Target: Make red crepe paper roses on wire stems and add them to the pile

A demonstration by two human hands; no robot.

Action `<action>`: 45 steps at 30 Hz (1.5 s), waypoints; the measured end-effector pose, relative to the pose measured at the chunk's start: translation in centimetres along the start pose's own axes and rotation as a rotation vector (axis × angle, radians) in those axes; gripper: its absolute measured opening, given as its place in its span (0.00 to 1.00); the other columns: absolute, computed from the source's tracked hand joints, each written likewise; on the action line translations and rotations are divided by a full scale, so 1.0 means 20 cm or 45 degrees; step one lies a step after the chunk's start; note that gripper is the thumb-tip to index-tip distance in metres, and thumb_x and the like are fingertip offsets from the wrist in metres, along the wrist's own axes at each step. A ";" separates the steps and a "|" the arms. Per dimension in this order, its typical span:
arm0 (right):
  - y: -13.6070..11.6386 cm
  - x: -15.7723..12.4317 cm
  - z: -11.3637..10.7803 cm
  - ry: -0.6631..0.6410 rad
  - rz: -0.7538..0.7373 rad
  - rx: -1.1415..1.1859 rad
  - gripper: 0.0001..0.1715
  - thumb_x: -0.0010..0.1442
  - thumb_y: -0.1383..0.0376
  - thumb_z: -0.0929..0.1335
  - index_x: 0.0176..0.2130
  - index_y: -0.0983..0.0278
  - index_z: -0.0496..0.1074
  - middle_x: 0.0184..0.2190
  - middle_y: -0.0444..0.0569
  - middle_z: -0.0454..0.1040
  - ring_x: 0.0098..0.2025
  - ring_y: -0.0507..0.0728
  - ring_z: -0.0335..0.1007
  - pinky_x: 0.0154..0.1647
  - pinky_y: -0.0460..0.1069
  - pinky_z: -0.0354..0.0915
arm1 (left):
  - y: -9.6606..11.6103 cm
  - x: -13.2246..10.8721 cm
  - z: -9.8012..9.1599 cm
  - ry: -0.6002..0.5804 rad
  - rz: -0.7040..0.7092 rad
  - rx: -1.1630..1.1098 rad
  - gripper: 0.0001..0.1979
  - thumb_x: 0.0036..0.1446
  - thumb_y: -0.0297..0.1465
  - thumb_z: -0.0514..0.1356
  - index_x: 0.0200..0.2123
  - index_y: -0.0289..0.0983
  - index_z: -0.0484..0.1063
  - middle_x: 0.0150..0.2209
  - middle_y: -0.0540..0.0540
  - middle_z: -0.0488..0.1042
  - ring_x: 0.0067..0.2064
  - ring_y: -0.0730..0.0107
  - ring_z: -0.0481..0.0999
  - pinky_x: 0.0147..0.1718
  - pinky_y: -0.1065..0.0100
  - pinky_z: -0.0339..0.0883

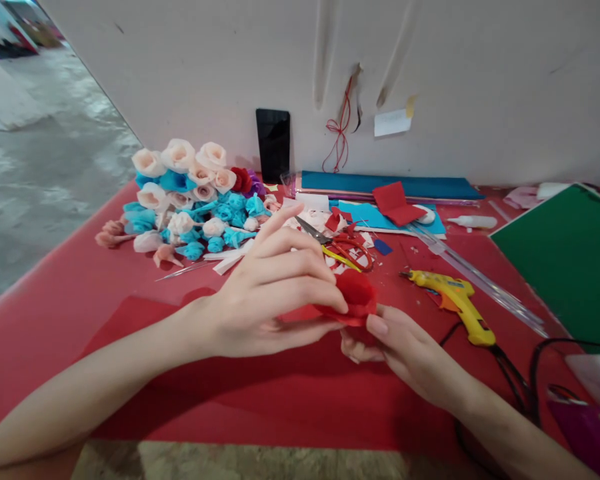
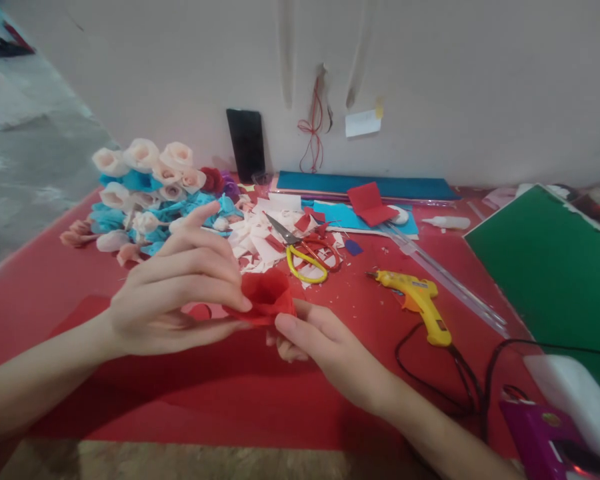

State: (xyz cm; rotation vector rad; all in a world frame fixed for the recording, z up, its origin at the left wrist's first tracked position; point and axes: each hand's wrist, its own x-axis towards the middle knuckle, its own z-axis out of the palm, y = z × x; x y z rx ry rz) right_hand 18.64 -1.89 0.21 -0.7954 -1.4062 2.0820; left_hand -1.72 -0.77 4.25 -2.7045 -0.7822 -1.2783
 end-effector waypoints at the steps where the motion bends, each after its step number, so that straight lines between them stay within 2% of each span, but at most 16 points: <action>1: 0.00 0.00 0.00 0.023 0.009 -0.001 0.23 0.60 0.50 0.62 0.32 0.68 0.64 0.26 0.43 0.60 0.24 0.46 0.50 0.25 0.43 0.49 | 0.00 0.00 0.00 -0.003 0.002 -0.006 0.03 0.49 0.27 0.63 0.27 0.39 0.71 0.25 0.53 0.73 0.34 0.71 0.71 0.57 0.50 0.58; 6: 0.00 0.01 0.01 -0.052 0.066 0.026 0.26 0.58 0.47 0.62 0.29 0.69 0.64 0.17 0.39 0.51 0.21 0.47 0.52 0.24 0.44 0.49 | 0.00 0.00 -0.02 0.027 0.017 -0.003 0.04 0.51 0.26 0.61 0.26 0.40 0.71 0.23 0.54 0.72 0.34 0.71 0.71 0.58 0.49 0.57; 10: -0.01 0.01 0.01 -0.071 0.123 0.118 0.27 0.56 0.46 0.63 0.28 0.69 0.66 0.15 0.37 0.48 0.19 0.47 0.54 0.22 0.45 0.50 | -0.01 0.01 -0.02 0.033 0.045 -0.048 0.05 0.47 0.30 0.65 0.25 0.39 0.70 0.23 0.54 0.71 0.33 0.71 0.71 0.58 0.50 0.58; 16: -0.01 0.01 0.01 -0.165 0.141 0.274 0.27 0.55 0.47 0.63 0.27 0.70 0.67 0.15 0.37 0.49 0.17 0.47 0.53 0.22 0.45 0.52 | -0.03 0.00 -0.03 0.017 0.019 -0.125 0.04 0.52 0.28 0.60 0.25 0.38 0.70 0.23 0.53 0.72 0.34 0.72 0.70 0.55 0.52 0.62; 21: 0.01 0.01 0.00 -0.328 0.283 0.462 0.26 0.54 0.46 0.63 0.26 0.68 0.65 0.14 0.37 0.47 0.16 0.47 0.50 0.20 0.44 0.51 | -0.01 0.01 -0.03 0.076 0.053 -0.152 0.06 0.48 0.30 0.65 0.25 0.37 0.70 0.22 0.52 0.72 0.32 0.72 0.71 0.50 0.55 0.68; 23: 0.01 0.01 0.00 -0.378 0.325 0.528 0.26 0.53 0.46 0.62 0.26 0.67 0.64 0.14 0.37 0.46 0.16 0.47 0.47 0.19 0.44 0.50 | -0.01 0.01 -0.03 0.076 0.046 -0.140 0.05 0.50 0.30 0.63 0.25 0.38 0.70 0.22 0.52 0.73 0.31 0.72 0.72 0.50 0.55 0.68; 27: 0.03 0.02 0.00 -0.445 0.323 0.558 0.26 0.55 0.46 0.60 0.28 0.68 0.64 0.14 0.37 0.46 0.16 0.47 0.46 0.19 0.44 0.48 | 0.01 0.02 -0.04 0.046 0.057 -0.082 0.08 0.56 0.29 0.56 0.25 0.41 0.70 0.20 0.54 0.73 0.30 0.74 0.74 0.52 0.55 0.67; 31: 0.03 0.03 0.00 -0.551 0.214 0.520 0.27 0.58 0.47 0.57 0.32 0.68 0.64 0.16 0.38 0.52 0.17 0.47 0.50 0.21 0.44 0.52 | 0.03 0.02 -0.06 0.044 0.093 -0.094 0.10 0.57 0.28 0.55 0.24 0.41 0.70 0.20 0.55 0.73 0.27 0.76 0.74 0.48 0.59 0.72; 33: 0.02 0.03 0.00 -0.481 0.080 0.431 0.26 0.60 0.47 0.57 0.37 0.67 0.63 0.21 0.42 0.60 0.19 0.48 0.56 0.22 0.45 0.56 | 0.03 0.02 -0.07 0.048 0.111 -0.107 0.09 0.57 0.28 0.55 0.24 0.40 0.70 0.20 0.54 0.73 0.27 0.77 0.74 0.45 0.63 0.74; 35: 0.01 0.02 0.00 -0.333 -0.052 0.260 0.25 0.60 0.48 0.60 0.45 0.65 0.60 0.29 0.46 0.65 0.23 0.48 0.60 0.24 0.45 0.59 | 0.04 0.02 -0.07 0.035 0.120 -0.098 0.07 0.55 0.27 0.57 0.25 0.39 0.71 0.21 0.54 0.73 0.27 0.77 0.74 0.43 0.66 0.74; 37: 0.00 0.00 0.01 -0.154 -0.148 0.078 0.26 0.59 0.51 0.63 0.51 0.61 0.56 0.36 0.47 0.64 0.27 0.48 0.61 0.28 0.45 0.60 | 0.04 0.02 -0.07 0.024 0.106 -0.065 0.05 0.53 0.27 0.59 0.25 0.40 0.71 0.21 0.55 0.73 0.27 0.78 0.74 0.43 0.67 0.74; 40: -0.01 -0.02 0.03 0.082 -0.239 -0.105 0.25 0.58 0.56 0.66 0.52 0.55 0.56 0.43 0.47 0.62 0.30 0.46 0.61 0.29 0.43 0.61 | 0.05 0.02 -0.07 0.028 0.083 0.005 0.06 0.53 0.27 0.59 0.25 0.41 0.71 0.21 0.57 0.73 0.27 0.79 0.74 0.44 0.67 0.74; 42: 0.00 -0.02 0.04 0.181 -0.288 -0.191 0.23 0.59 0.59 0.67 0.52 0.53 0.57 0.44 0.46 0.62 0.31 0.46 0.62 0.29 0.43 0.61 | 0.05 0.01 -0.06 0.047 0.085 0.031 0.07 0.54 0.28 0.58 0.25 0.42 0.70 0.20 0.57 0.73 0.26 0.79 0.74 0.44 0.67 0.74; 45: 0.03 -0.02 0.06 0.228 -0.337 -0.230 0.19 0.60 0.61 0.66 0.50 0.53 0.58 0.38 0.44 0.66 0.28 0.46 0.62 0.28 0.43 0.62 | 0.06 0.01 -0.05 0.108 0.076 0.058 0.06 0.52 0.27 0.60 0.24 0.41 0.70 0.19 0.57 0.73 0.25 0.79 0.74 0.45 0.66 0.73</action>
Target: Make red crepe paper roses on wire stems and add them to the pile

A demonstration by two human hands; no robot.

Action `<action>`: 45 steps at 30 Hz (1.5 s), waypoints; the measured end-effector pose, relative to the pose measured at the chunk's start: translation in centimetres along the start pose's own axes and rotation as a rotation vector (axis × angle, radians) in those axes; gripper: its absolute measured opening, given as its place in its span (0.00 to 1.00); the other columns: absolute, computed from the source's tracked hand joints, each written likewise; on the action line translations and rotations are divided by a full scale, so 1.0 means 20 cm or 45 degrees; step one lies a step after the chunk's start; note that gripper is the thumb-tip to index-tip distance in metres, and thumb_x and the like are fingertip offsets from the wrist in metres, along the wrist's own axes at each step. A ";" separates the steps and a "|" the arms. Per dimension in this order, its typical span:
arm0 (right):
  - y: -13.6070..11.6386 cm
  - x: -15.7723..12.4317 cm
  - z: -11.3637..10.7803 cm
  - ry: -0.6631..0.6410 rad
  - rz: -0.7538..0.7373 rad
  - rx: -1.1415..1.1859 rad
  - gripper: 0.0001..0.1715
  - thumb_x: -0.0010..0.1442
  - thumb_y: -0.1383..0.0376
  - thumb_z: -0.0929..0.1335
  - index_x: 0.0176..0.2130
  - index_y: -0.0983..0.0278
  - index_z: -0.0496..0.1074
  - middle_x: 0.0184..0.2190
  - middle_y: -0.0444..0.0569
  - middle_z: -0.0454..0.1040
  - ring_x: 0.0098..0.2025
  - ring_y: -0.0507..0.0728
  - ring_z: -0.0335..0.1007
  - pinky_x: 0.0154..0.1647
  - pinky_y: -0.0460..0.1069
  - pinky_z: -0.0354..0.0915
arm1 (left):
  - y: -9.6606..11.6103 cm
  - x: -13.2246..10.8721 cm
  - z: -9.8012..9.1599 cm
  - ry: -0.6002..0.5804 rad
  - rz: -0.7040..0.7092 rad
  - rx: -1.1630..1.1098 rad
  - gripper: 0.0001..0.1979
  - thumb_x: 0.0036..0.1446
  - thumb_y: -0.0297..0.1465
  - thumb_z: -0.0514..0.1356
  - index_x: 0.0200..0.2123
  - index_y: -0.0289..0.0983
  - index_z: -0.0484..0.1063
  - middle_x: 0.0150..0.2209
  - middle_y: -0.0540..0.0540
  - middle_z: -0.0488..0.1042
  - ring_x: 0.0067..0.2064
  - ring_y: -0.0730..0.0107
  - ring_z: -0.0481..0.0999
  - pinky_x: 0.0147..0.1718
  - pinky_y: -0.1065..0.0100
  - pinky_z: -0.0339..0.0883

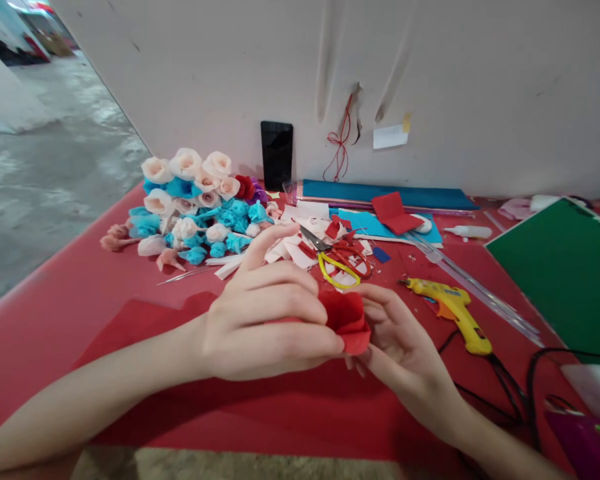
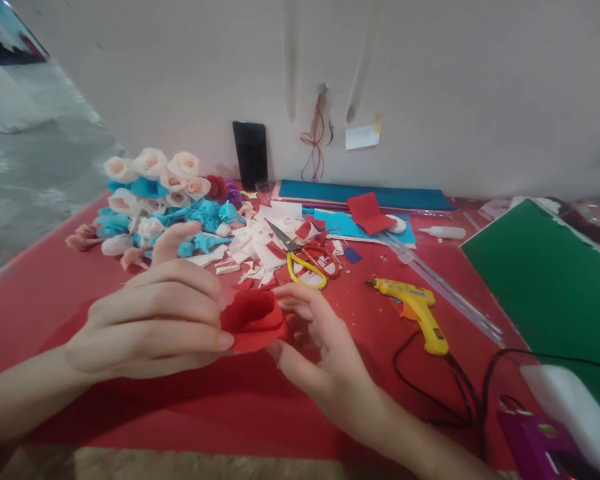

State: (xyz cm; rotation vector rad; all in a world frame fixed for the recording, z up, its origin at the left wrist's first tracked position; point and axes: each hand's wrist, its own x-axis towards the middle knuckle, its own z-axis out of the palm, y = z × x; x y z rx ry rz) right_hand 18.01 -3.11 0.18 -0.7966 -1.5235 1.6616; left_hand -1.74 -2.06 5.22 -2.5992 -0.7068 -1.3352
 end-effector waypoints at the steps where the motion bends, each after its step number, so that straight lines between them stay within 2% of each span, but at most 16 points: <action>1: 0.00 0.00 0.00 0.012 -0.009 0.008 0.17 0.60 0.61 0.65 0.49 0.53 0.59 0.38 0.45 0.66 0.28 0.46 0.62 0.28 0.43 0.62 | 0.00 0.00 0.01 0.028 -0.015 0.008 0.05 0.51 0.27 0.61 0.24 0.40 0.70 0.19 0.57 0.73 0.25 0.78 0.74 0.46 0.64 0.72; 4: 0.00 0.01 0.01 0.046 -0.024 0.035 0.15 0.60 0.61 0.65 0.47 0.56 0.60 0.38 0.45 0.66 0.27 0.46 0.64 0.26 0.43 0.63 | 0.01 0.00 0.02 0.082 -0.108 0.004 0.05 0.48 0.31 0.65 0.26 0.39 0.71 0.20 0.55 0.73 0.26 0.76 0.74 0.49 0.58 0.71; 7: 0.00 0.01 0.01 0.047 0.000 0.047 0.14 0.61 0.61 0.65 0.47 0.58 0.59 0.33 0.44 0.67 0.25 0.45 0.64 0.25 0.42 0.62 | 0.00 -0.01 0.04 0.069 -0.168 -0.029 0.06 0.47 0.33 0.65 0.26 0.39 0.71 0.21 0.54 0.73 0.26 0.75 0.73 0.50 0.54 0.69; 12: 0.00 0.01 0.02 -0.027 0.106 0.172 0.15 0.62 0.61 0.63 0.47 0.59 0.56 0.31 0.43 0.67 0.22 0.45 0.65 0.19 0.40 0.59 | -0.02 -0.02 0.04 0.085 -0.111 0.010 0.04 0.51 0.28 0.61 0.25 0.40 0.72 0.20 0.54 0.71 0.27 0.75 0.71 0.51 0.53 0.67; 15: 0.00 0.01 0.02 -0.060 0.127 0.246 0.14 0.63 0.62 0.62 0.47 0.59 0.55 0.30 0.42 0.68 0.21 0.45 0.64 0.18 0.40 0.58 | -0.02 -0.02 0.05 0.110 -0.104 0.037 0.02 0.49 0.29 0.64 0.26 0.39 0.72 0.20 0.54 0.71 0.26 0.74 0.71 0.52 0.51 0.65; 18: -0.01 0.01 0.02 -0.035 0.107 0.274 0.14 0.63 0.63 0.62 0.48 0.58 0.54 0.30 0.42 0.68 0.21 0.45 0.65 0.19 0.40 0.59 | -0.01 -0.02 0.06 0.112 -0.223 0.004 0.06 0.47 0.32 0.65 0.28 0.38 0.72 0.22 0.53 0.72 0.27 0.74 0.71 0.53 0.49 0.63; 21: -0.02 0.01 0.03 -0.006 0.082 0.283 0.15 0.63 0.63 0.62 0.48 0.58 0.54 0.31 0.43 0.69 0.20 0.45 0.65 0.20 0.41 0.60 | -0.02 -0.02 0.07 0.087 -0.295 -0.035 0.03 0.49 0.31 0.63 0.29 0.40 0.72 0.22 0.53 0.72 0.27 0.74 0.71 0.52 0.48 0.62; 26: -0.01 0.01 0.03 0.009 0.094 0.272 0.16 0.63 0.62 0.62 0.49 0.59 0.54 0.32 0.44 0.71 0.20 0.45 0.65 0.21 0.42 0.62 | -0.02 -0.03 0.06 0.084 -0.225 0.028 0.04 0.50 0.27 0.62 0.30 0.42 0.74 0.21 0.54 0.71 0.27 0.73 0.70 0.52 0.50 0.63; 31: 0.00 0.00 0.03 0.015 0.093 0.318 0.17 0.64 0.63 0.61 0.51 0.57 0.53 0.33 0.44 0.70 0.21 0.45 0.66 0.21 0.40 0.61 | -0.02 -0.03 0.07 0.095 -0.267 -0.003 0.08 0.49 0.32 0.64 0.36 0.39 0.74 0.23 0.52 0.72 0.28 0.73 0.70 0.51 0.48 0.63; 36: 0.00 0.00 0.03 -0.002 0.098 0.308 0.16 0.64 0.62 0.61 0.51 0.56 0.54 0.32 0.43 0.71 0.21 0.45 0.65 0.24 0.42 0.62 | -0.03 -0.04 0.07 0.051 -0.182 0.015 0.06 0.53 0.27 0.59 0.33 0.39 0.76 0.23 0.51 0.70 0.29 0.71 0.69 0.50 0.48 0.64; 39: 0.00 0.01 0.04 -0.033 0.104 0.315 0.18 0.64 0.61 0.61 0.52 0.56 0.53 0.31 0.42 0.70 0.22 0.45 0.66 0.26 0.42 0.62 | -0.03 -0.05 0.06 0.050 -0.132 0.109 0.06 0.51 0.27 0.61 0.33 0.40 0.76 0.22 0.51 0.70 0.30 0.70 0.68 0.52 0.47 0.62; 42: -0.01 0.01 0.05 -0.057 0.123 0.330 0.22 0.62 0.62 0.64 0.52 0.55 0.52 0.31 0.41 0.69 0.23 0.44 0.66 0.26 0.41 0.62 | -0.04 -0.04 0.06 0.056 -0.129 0.174 0.05 0.50 0.29 0.62 0.33 0.41 0.76 0.22 0.52 0.71 0.29 0.71 0.68 0.53 0.49 0.61; 45: -0.01 0.00 0.05 -0.062 0.121 0.343 0.20 0.63 0.64 0.62 0.52 0.56 0.52 0.32 0.43 0.70 0.23 0.44 0.66 0.26 0.41 0.62 | -0.04 -0.03 0.06 0.069 -0.166 0.082 0.06 0.52 0.33 0.61 0.34 0.40 0.75 0.22 0.51 0.70 0.29 0.70 0.68 0.51 0.50 0.63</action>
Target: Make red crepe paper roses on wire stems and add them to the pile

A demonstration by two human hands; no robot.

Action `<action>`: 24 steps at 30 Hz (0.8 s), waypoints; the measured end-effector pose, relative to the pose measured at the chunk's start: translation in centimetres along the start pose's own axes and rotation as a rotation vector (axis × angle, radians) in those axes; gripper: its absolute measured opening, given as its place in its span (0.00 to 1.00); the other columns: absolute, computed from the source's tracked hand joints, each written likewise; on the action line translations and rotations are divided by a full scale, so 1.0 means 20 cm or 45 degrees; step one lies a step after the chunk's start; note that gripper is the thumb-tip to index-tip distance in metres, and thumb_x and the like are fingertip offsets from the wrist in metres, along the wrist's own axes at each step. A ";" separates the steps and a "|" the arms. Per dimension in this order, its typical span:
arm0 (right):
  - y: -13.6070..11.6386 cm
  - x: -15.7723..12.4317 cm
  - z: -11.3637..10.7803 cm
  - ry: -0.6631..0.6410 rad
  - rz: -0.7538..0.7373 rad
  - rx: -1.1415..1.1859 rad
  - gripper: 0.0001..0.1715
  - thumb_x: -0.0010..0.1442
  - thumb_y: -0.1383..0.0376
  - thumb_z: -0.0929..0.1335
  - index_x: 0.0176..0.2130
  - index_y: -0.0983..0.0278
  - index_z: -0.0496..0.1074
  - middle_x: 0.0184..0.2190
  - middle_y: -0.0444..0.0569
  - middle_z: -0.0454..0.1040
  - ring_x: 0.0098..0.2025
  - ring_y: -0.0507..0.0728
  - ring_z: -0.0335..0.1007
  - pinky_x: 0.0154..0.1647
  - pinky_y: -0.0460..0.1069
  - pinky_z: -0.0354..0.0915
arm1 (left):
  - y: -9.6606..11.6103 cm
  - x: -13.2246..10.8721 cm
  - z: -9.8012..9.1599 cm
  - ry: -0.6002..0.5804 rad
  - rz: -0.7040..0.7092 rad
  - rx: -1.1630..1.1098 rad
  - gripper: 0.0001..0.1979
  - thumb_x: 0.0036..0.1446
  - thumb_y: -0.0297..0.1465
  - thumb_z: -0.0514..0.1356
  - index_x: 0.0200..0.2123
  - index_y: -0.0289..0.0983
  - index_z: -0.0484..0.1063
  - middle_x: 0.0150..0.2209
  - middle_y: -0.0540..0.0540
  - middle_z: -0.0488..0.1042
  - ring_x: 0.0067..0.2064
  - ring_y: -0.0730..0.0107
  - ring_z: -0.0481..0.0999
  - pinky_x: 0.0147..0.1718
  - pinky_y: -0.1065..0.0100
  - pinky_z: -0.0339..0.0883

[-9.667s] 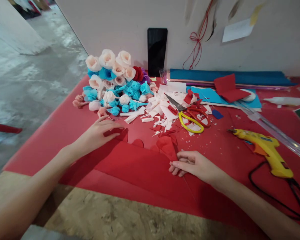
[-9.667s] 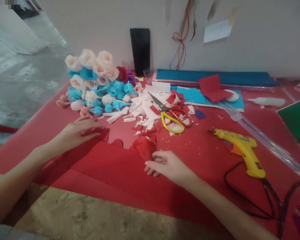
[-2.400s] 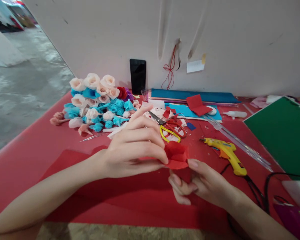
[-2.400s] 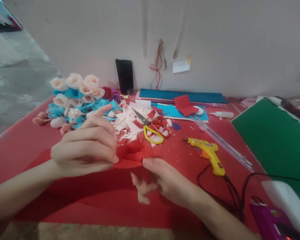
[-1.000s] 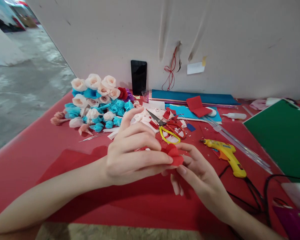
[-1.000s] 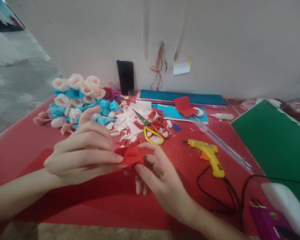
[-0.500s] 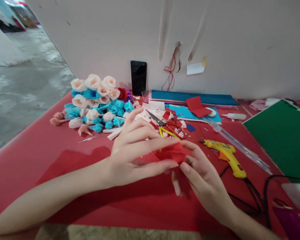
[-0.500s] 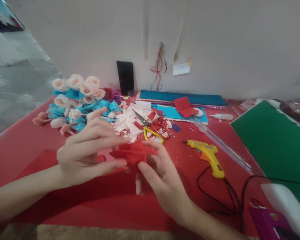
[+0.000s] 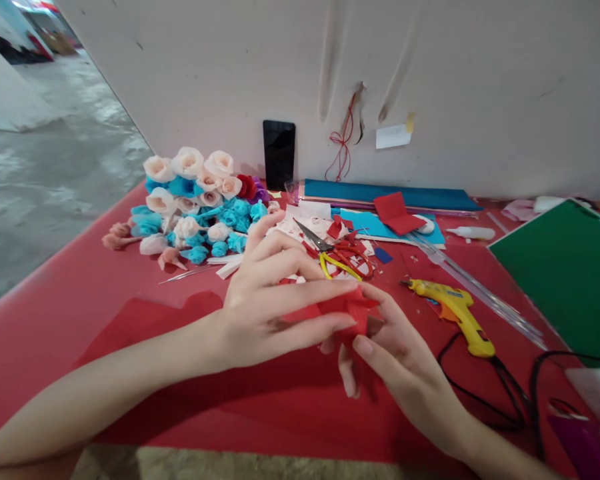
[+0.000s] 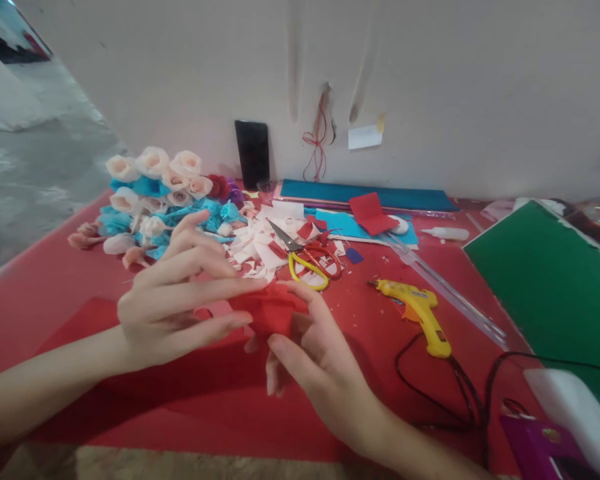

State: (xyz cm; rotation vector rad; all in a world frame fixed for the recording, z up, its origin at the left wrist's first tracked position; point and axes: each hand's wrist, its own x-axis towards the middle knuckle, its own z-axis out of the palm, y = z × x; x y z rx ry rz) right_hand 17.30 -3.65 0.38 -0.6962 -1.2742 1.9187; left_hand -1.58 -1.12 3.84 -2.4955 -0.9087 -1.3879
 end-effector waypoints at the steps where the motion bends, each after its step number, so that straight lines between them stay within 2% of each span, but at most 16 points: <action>1: 0.00 0.00 0.00 -0.006 -0.008 0.002 0.19 0.64 0.64 0.61 0.53 0.56 0.52 0.33 0.43 0.70 0.23 0.44 0.66 0.26 0.41 0.62 | 0.00 0.00 0.00 -0.002 -0.025 -0.040 0.07 0.52 0.34 0.61 0.34 0.40 0.75 0.22 0.51 0.70 0.29 0.70 0.68 0.50 0.50 0.63; 10: 0.02 -0.01 -0.03 -0.077 -0.022 0.065 0.20 0.65 0.63 0.59 0.56 0.53 0.51 0.35 0.45 0.71 0.26 0.46 0.68 0.28 0.43 0.63 | 0.00 -0.01 0.02 -0.057 -0.192 -0.304 0.04 0.51 0.27 0.62 0.33 0.38 0.75 0.25 0.51 0.71 0.31 0.72 0.68 0.52 0.50 0.59; 16: 0.00 0.00 -0.02 -0.070 -0.012 0.045 0.22 0.64 0.62 0.61 0.56 0.54 0.51 0.34 0.44 0.71 0.26 0.45 0.67 0.28 0.43 0.62 | 0.00 -0.02 0.02 -0.026 -0.069 -0.140 0.06 0.50 0.25 0.62 0.33 0.40 0.75 0.22 0.52 0.69 0.31 0.71 0.66 0.53 0.50 0.58; 21: 0.01 -0.01 -0.02 -0.059 -0.010 0.035 0.21 0.65 0.62 0.60 0.56 0.55 0.50 0.35 0.46 0.70 0.26 0.46 0.67 0.27 0.43 0.62 | 0.02 -0.02 0.02 -0.061 -0.187 -0.241 0.07 0.55 0.27 0.58 0.37 0.37 0.72 0.27 0.50 0.73 0.33 0.71 0.67 0.56 0.48 0.54; 24: 0.02 -0.01 -0.02 -0.040 -0.004 0.065 0.22 0.65 0.62 0.59 0.57 0.54 0.48 0.36 0.46 0.70 0.26 0.47 0.67 0.26 0.43 0.62 | 0.02 -0.02 0.02 -0.069 -0.191 -0.243 0.07 0.54 0.28 0.59 0.37 0.38 0.72 0.27 0.50 0.74 0.34 0.70 0.67 0.56 0.48 0.53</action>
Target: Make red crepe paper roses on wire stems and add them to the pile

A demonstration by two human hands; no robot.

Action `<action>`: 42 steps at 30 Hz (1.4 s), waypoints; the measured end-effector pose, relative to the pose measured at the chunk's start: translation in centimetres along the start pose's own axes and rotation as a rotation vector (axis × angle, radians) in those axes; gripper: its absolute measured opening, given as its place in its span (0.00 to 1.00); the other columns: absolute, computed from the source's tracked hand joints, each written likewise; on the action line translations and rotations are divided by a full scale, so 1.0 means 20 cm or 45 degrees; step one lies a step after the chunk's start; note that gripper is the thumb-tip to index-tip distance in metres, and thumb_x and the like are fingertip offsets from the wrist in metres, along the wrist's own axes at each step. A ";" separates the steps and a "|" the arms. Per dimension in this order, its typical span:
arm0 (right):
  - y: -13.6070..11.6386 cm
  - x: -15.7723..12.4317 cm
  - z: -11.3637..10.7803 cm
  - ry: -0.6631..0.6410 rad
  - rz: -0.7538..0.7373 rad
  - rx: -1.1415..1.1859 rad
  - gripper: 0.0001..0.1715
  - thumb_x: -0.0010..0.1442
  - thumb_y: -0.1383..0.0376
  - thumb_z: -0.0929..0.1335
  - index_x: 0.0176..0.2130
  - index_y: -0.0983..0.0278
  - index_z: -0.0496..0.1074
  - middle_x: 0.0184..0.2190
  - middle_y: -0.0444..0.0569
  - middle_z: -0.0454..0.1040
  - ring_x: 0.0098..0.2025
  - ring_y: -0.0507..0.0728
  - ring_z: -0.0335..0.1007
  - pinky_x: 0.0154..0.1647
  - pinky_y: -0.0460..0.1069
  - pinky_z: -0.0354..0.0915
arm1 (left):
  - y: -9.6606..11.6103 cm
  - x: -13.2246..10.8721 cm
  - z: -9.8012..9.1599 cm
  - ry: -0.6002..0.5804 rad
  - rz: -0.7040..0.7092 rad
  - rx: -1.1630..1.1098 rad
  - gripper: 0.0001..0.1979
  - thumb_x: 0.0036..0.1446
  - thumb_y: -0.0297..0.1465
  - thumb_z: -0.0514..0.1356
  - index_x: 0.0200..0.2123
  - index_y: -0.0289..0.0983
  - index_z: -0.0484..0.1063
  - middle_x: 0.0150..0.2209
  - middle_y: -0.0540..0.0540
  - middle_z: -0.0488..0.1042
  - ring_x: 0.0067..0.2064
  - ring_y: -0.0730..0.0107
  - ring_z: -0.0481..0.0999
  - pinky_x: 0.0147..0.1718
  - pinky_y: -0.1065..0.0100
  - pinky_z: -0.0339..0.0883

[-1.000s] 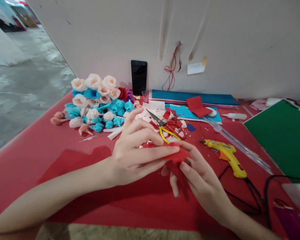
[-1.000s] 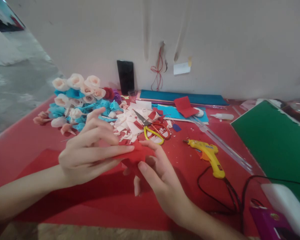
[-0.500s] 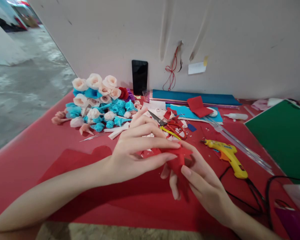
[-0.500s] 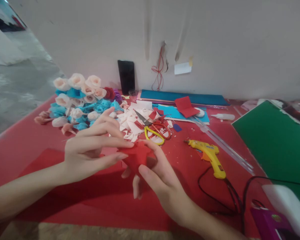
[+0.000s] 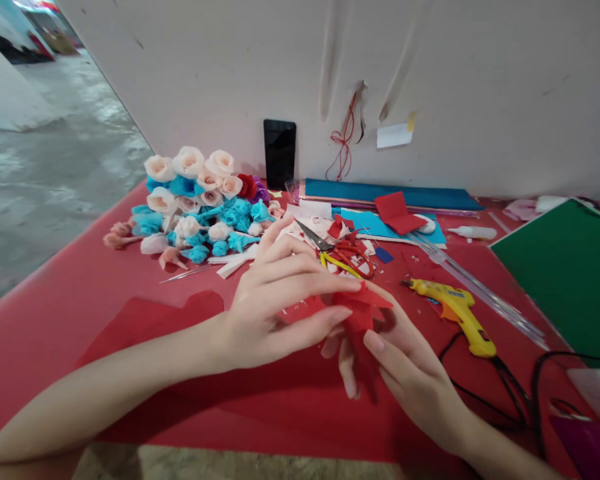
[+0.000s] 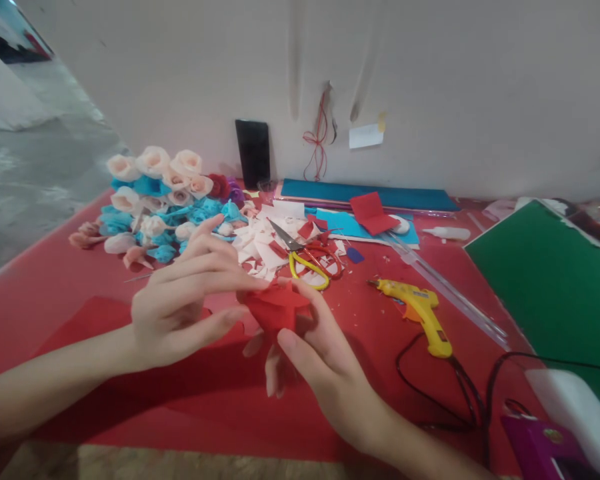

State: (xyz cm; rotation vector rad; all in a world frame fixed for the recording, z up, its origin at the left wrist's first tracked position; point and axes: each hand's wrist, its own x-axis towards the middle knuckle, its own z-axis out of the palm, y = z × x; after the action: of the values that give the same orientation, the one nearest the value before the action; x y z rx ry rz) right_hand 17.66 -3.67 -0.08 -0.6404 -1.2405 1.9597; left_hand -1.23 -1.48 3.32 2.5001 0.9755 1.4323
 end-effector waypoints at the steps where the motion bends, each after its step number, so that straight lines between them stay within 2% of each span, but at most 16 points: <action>1: 0.00 0.00 0.00 0.009 0.003 0.003 0.23 0.65 0.62 0.59 0.57 0.55 0.48 0.35 0.46 0.69 0.25 0.47 0.67 0.26 0.44 0.62 | 0.00 0.00 0.00 0.003 0.015 0.016 0.07 0.53 0.28 0.60 0.37 0.38 0.71 0.27 0.50 0.74 0.33 0.70 0.67 0.56 0.47 0.52; 9: -0.01 0.01 0.00 0.050 0.026 -0.023 0.20 0.65 0.63 0.59 0.56 0.56 0.50 0.37 0.47 0.70 0.25 0.47 0.66 0.27 0.45 0.63 | -0.01 0.00 0.00 0.016 0.109 0.166 0.12 0.50 0.23 0.59 0.39 0.40 0.69 0.22 0.54 0.71 0.31 0.70 0.68 0.57 0.44 0.47; 12: -0.04 0.02 0.00 -0.002 0.050 0.052 0.14 0.65 0.63 0.58 0.51 0.59 0.54 0.35 0.47 0.71 0.23 0.47 0.66 0.25 0.44 0.62 | -0.02 0.00 -0.01 0.054 0.036 0.025 0.14 0.51 0.21 0.55 0.42 0.38 0.68 0.24 0.52 0.70 0.32 0.71 0.68 0.55 0.50 0.52; 14: -0.07 0.04 -0.01 -0.095 0.104 0.139 0.10 0.65 0.62 0.56 0.46 0.62 0.57 0.32 0.48 0.71 0.21 0.48 0.66 0.21 0.43 0.60 | -0.02 0.00 -0.01 0.062 -0.048 -0.138 0.15 0.53 0.20 0.53 0.44 0.37 0.67 0.32 0.49 0.72 0.36 0.71 0.69 0.52 0.56 0.58; 17: -0.11 0.06 -0.02 -0.201 0.194 0.218 0.11 0.63 0.62 0.53 0.41 0.64 0.58 0.26 0.48 0.71 0.17 0.48 0.62 0.18 0.43 0.55 | -0.03 0.00 -0.01 -0.091 -0.275 -0.407 0.18 0.55 0.23 0.54 0.50 0.39 0.63 0.46 0.45 0.69 0.46 0.68 0.68 0.51 0.63 0.61; 20: -0.12 0.06 -0.03 -0.223 0.272 0.257 0.13 0.60 0.62 0.54 0.40 0.65 0.59 0.22 0.47 0.70 0.15 0.48 0.59 0.18 0.44 0.54 | -0.02 0.01 0.00 -0.333 -0.497 -0.569 0.24 0.54 0.27 0.58 0.54 0.40 0.58 0.51 0.44 0.66 0.53 0.66 0.66 0.54 0.63 0.59; 23: -0.10 0.06 -0.05 -0.273 0.300 0.277 0.13 0.56 0.60 0.56 0.37 0.65 0.60 0.20 0.46 0.69 0.15 0.48 0.58 0.18 0.43 0.53 | 0.01 0.01 0.01 -0.476 -0.619 -0.647 0.32 0.50 0.29 0.62 0.57 0.40 0.54 0.50 0.44 0.67 0.53 0.65 0.67 0.55 0.62 0.60; 27: -0.08 0.05 -0.05 -0.327 0.331 0.241 0.16 0.55 0.59 0.56 0.41 0.65 0.60 0.19 0.46 0.69 0.15 0.48 0.57 0.17 0.42 0.53 | 0.03 0.00 0.03 -0.488 -0.669 -0.808 0.32 0.47 0.26 0.64 0.55 0.39 0.56 0.45 0.44 0.70 0.50 0.66 0.70 0.50 0.63 0.66; 31: -0.08 0.05 -0.05 -0.324 0.384 0.275 0.18 0.53 0.59 0.58 0.43 0.65 0.60 0.19 0.44 0.68 0.14 0.47 0.57 0.15 0.41 0.53 | 0.04 0.00 0.04 -0.547 -0.732 -1.013 0.35 0.45 0.24 0.64 0.56 0.41 0.54 0.41 0.45 0.71 0.50 0.65 0.71 0.50 0.62 0.66; 36: -0.05 0.04 -0.07 -0.347 0.470 0.347 0.17 0.52 0.58 0.61 0.40 0.65 0.63 0.20 0.43 0.68 0.14 0.47 0.57 0.14 0.41 0.53 | 0.03 0.00 0.05 -0.627 -0.705 -1.107 0.39 0.42 0.21 0.66 0.56 0.41 0.53 0.42 0.44 0.71 0.46 0.65 0.73 0.48 0.62 0.67; 38: -0.05 0.05 -0.08 -0.361 0.454 0.358 0.18 0.53 0.59 0.62 0.42 0.65 0.63 0.20 0.43 0.67 0.14 0.47 0.57 0.15 0.41 0.53 | 0.03 0.00 0.05 -0.635 -0.695 -1.114 0.39 0.42 0.21 0.65 0.57 0.41 0.52 0.40 0.46 0.72 0.45 0.67 0.73 0.47 0.62 0.67; 42: -0.07 0.06 -0.08 -0.488 0.435 0.306 0.18 0.58 0.59 0.59 0.47 0.64 0.61 0.19 0.43 0.68 0.17 0.48 0.62 0.17 0.40 0.54 | 0.03 -0.01 0.04 -0.602 -0.695 -1.076 0.37 0.44 0.23 0.65 0.56 0.40 0.53 0.38 0.47 0.69 0.43 0.69 0.73 0.48 0.63 0.66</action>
State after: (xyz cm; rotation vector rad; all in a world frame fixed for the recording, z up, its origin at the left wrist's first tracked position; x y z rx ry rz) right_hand 18.54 -1.39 0.45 -0.3815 -1.1394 2.5614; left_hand -0.24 -1.89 3.03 1.6461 0.6700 0.7779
